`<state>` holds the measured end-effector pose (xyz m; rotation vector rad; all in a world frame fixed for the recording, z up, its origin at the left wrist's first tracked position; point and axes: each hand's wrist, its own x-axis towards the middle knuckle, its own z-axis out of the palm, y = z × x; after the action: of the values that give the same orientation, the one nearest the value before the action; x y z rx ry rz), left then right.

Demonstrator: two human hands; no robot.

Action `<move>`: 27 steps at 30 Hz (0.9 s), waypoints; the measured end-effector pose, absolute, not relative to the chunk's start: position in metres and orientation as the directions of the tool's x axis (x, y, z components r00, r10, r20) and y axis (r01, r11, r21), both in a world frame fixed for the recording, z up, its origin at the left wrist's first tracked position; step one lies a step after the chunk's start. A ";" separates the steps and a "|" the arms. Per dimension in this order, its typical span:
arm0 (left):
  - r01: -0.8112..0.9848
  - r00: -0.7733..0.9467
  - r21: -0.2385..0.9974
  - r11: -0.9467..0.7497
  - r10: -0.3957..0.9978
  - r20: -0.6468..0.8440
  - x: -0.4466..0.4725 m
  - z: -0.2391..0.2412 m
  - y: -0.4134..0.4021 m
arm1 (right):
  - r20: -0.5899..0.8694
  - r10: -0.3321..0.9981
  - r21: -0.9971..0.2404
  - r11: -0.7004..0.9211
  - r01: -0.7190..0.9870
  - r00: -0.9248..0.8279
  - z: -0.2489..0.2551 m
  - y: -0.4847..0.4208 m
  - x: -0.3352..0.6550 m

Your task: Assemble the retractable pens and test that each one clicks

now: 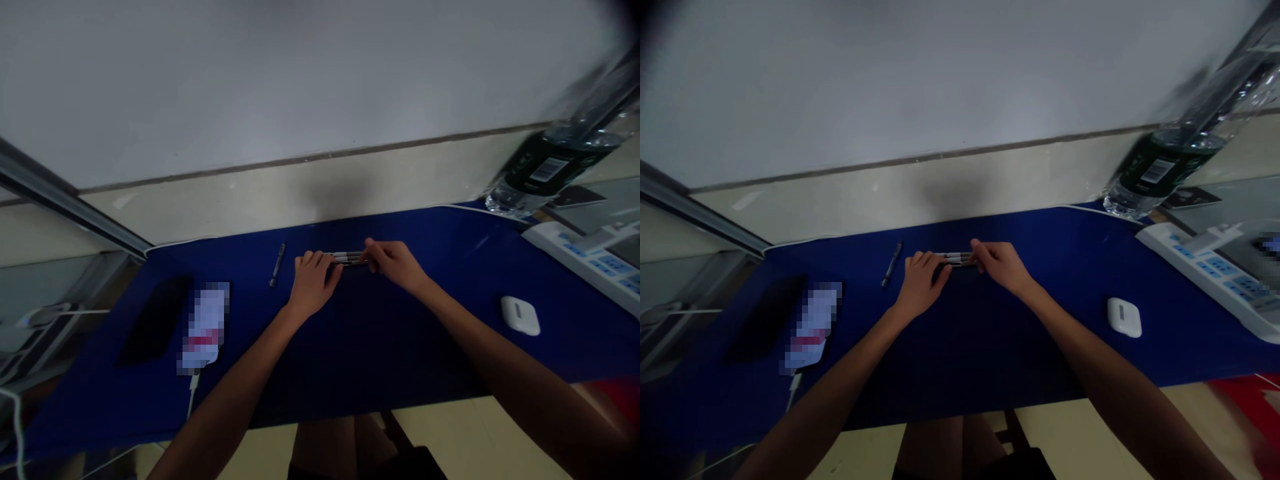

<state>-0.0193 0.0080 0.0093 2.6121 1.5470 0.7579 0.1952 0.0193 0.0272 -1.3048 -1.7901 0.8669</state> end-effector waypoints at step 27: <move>0.871 0.249 0.286 -0.400 0.860 0.445 -0.021 0.007 0.012 | 0.356 0.931 -0.797 0.349 0.493 -0.084 0.024 0.030 0.207</move>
<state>-0.0208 0.0120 0.0068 2.4982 1.7304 0.8691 0.2067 0.0297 0.0242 -1.2750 -1.7214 0.6166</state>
